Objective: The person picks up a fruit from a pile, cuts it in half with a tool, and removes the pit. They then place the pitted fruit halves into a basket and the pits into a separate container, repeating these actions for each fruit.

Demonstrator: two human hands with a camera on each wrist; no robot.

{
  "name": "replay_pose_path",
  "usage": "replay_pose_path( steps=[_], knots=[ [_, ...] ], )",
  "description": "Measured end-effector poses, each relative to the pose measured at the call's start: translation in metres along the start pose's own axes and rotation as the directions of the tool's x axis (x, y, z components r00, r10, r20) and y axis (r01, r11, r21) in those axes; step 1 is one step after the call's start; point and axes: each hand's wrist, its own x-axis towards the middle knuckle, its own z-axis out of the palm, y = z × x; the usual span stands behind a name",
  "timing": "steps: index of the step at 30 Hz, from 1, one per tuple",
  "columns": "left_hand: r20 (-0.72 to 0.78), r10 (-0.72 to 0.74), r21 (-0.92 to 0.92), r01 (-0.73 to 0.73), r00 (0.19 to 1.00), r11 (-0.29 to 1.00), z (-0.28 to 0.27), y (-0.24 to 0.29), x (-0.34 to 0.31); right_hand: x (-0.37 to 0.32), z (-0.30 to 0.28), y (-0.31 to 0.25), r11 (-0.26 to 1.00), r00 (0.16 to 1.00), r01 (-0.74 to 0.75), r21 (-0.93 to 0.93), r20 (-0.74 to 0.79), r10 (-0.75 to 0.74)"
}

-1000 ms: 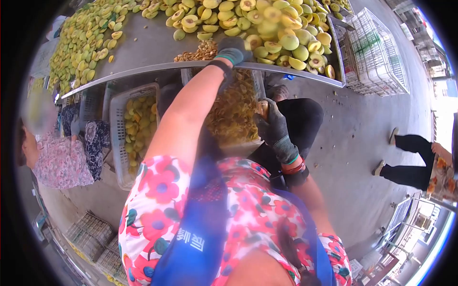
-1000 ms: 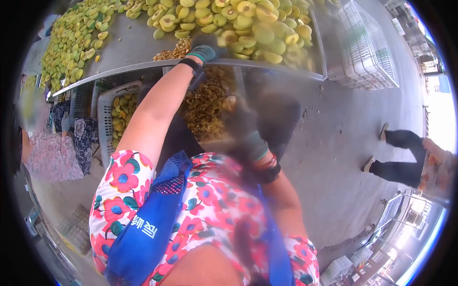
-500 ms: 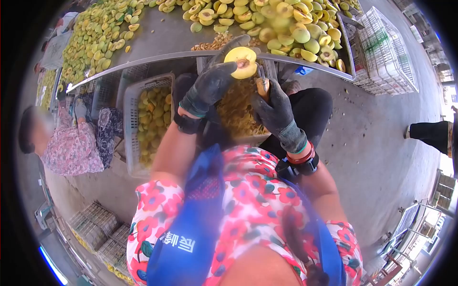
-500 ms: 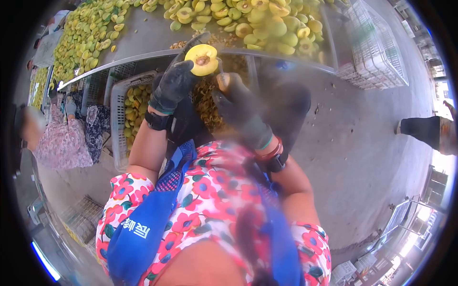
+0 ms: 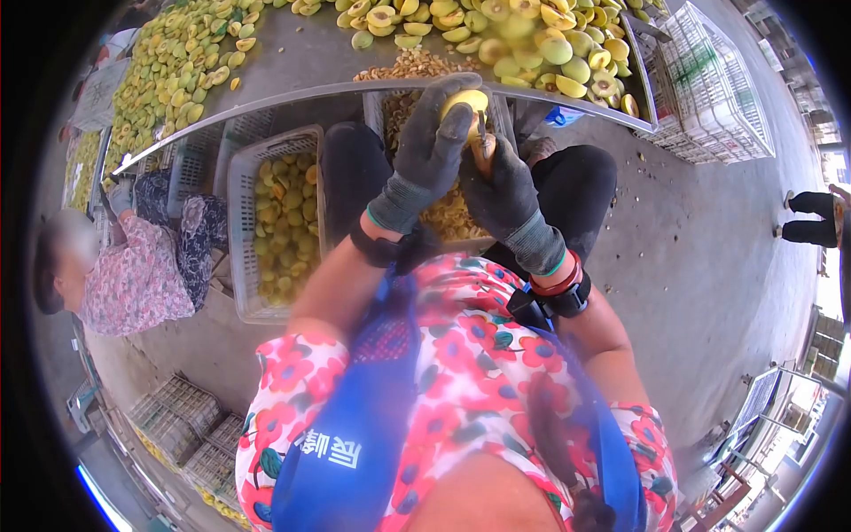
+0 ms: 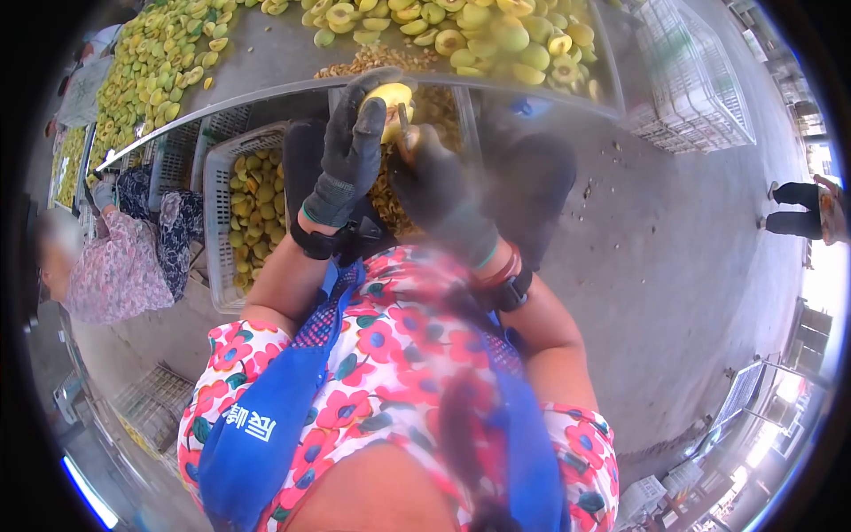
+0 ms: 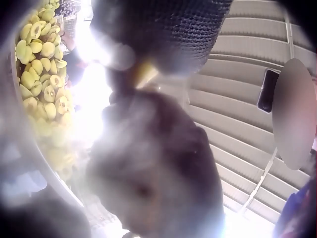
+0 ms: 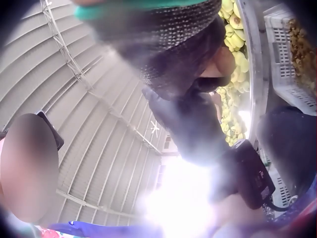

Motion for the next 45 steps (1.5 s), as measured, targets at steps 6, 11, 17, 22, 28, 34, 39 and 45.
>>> replay_pose_path(
  steps=[6, 11, 17, 22, 28, 34, 39, 45],
  knots=[
    [-0.097, 0.156, 0.163, -0.139, 0.983, 0.977, 0.004, -0.001, -0.002, 0.001, 0.008, 0.003, 0.993, 0.996, -0.087, 0.075, 0.037, 0.085],
    [-0.111, 0.13, 0.117, -0.117, 0.985, 0.986, 0.004, 0.002, -0.007, 0.002, -0.001, -0.008, 0.782, 0.931, -0.34, 0.522, 0.304, 0.202],
    [-0.085, 0.103, 0.068, -0.098, 0.991, 0.993, 0.003, -0.004, -0.009, 0.0, 0.012, 0.02, 0.967, 0.992, 0.024, 0.253, 0.114, -0.054],
    [-0.044, 0.12, 0.064, -0.117, 0.992, 0.991, 0.004, 0.002, -0.004, -0.001, -0.002, 0.004, 0.863, 0.963, -0.242, 0.443, 0.219, 0.157],
    [0.08, -0.081, 0.206, 0.063, 0.994, 0.977, -0.011, 0.001, 0.004, 0.006, -0.004, 0.015, 0.994, 0.994, 0.098, -0.046, -0.045, -0.1],
    [-0.088, -0.281, -0.049, 0.278, 0.956, 0.959, -0.014, -0.008, 0.0, -0.002, -0.005, 0.009, 0.995, 0.997, -0.048, 0.088, 0.065, 0.042],
    [-0.127, -0.115, -0.033, 0.112, 0.985, 0.993, -0.005, -0.004, -0.001, -0.007, 0.013, 0.021, 0.95, 0.982, -0.154, 0.273, 0.149, 0.117],
    [-0.043, -0.322, -0.32, 0.293, 0.946, 0.901, -0.005, 0.002, -0.003, -0.008, 0.017, 0.017, 0.911, 0.979, -0.195, 0.363, 0.122, 0.161]
  ],
)
